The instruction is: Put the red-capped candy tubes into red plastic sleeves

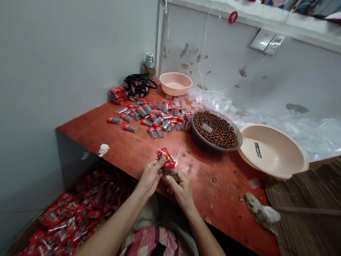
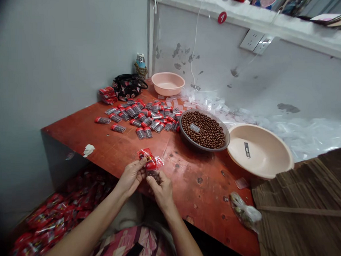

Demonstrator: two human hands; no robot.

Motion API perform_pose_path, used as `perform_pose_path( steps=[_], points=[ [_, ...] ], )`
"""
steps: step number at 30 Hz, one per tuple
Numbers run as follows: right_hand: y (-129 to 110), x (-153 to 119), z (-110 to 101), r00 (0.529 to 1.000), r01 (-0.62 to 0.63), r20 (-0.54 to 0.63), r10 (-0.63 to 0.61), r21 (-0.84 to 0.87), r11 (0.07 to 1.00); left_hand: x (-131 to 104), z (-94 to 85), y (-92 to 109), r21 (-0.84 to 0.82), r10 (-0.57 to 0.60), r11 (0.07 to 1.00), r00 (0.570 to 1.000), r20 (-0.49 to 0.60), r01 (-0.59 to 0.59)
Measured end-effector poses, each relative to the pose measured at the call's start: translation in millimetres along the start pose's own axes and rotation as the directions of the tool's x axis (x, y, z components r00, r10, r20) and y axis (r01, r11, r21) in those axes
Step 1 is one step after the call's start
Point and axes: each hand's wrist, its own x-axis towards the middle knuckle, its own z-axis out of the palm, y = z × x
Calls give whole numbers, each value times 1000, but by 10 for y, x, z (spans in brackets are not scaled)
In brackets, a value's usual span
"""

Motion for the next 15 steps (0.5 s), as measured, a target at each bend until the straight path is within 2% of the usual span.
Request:
perform_pose_path(
  steps=[3, 5, 8, 12, 13, 15],
  points=[
    [10, -10, -23, 996, 63, -56, -72, -150, 987, -3, -41, -17, 75, -44, 996, 999, 22, 42],
    [3, -13, -29, 994, 85, -53, -96, -183, 979, 2, -65, -31, 109, -74, 991, 997, 4, 73],
    [-21, 3, -27, 999, 43, -10, -44, -67, 997, 6, -88, -30, 156, -58, 986, 998, 16, 55],
    [-48, 51, -29, 983, -103, 172, 65, 221, 970, 11, -109, -7, 250, -78, 967, 990, 114, 48],
    [-52, 60, -33, 978, -117, 196, 69, 244, 963, 16, -113, -4, 268, -83, 962, 988, 133, 45],
    [-54, 67, -42, 986, -83, 159, 52, 196, 977, 32, -116, -5, 294, -60, 956, 990, 131, 19]
  ],
)
